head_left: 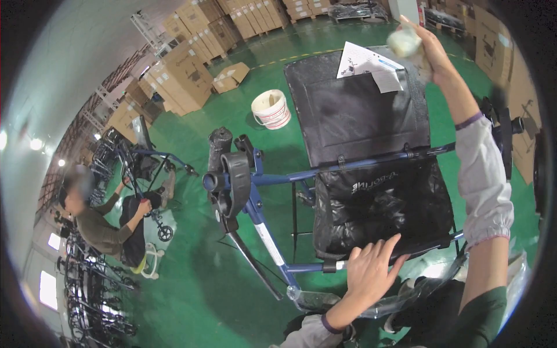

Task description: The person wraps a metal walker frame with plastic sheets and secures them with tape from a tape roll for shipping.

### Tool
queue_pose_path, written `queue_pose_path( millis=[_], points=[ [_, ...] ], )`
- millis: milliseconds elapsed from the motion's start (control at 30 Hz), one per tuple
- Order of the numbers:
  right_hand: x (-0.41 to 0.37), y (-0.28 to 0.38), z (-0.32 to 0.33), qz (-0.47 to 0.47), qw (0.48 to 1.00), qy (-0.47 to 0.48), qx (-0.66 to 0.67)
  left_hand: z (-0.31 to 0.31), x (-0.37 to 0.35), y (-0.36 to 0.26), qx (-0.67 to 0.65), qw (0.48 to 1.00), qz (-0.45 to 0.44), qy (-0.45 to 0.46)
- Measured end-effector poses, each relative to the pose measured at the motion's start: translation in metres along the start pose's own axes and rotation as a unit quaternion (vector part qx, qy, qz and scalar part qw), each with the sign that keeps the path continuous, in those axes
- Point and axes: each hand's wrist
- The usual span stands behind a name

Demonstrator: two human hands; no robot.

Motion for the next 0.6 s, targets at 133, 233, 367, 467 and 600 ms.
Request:
queue_pose_path(
  millis=[133, 233, 367, 467, 600],
  points=[
    [0.005, -0.01, 0.003, 0.002, 0.956, 0.149, -0.253, -0.004, -0.001, -0.002, -0.011, 1.0, 0.004, -0.01],
    [0.006, -0.019, -0.016, 0.029, 0.882, 0.129, -0.452, -0.006, -0.003, -0.005, -0.028, 0.999, 0.008, -0.044],
    [0.001, -0.032, -0.056, 0.111, 0.856, 0.116, -0.491, -0.002, -0.003, -0.004, -0.031, 0.998, 0.026, -0.038],
    [-0.008, -0.031, -0.079, 0.152, 0.815, 0.158, -0.536, 0.0, -0.001, -0.004, -0.047, 0.998, 0.032, -0.008],
    [-0.007, -0.04, -0.089, 0.222, 0.739, 0.188, -0.607, 0.005, 0.0, -0.005, -0.059, 0.997, 0.036, 0.016]
  ],
)
Point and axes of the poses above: each hand's wrist, its own x-axis towards the middle knuckle, its own z-axis out of the back of the hand, y = z × x, and after that the axes turned 4 degrees about x, right-handed
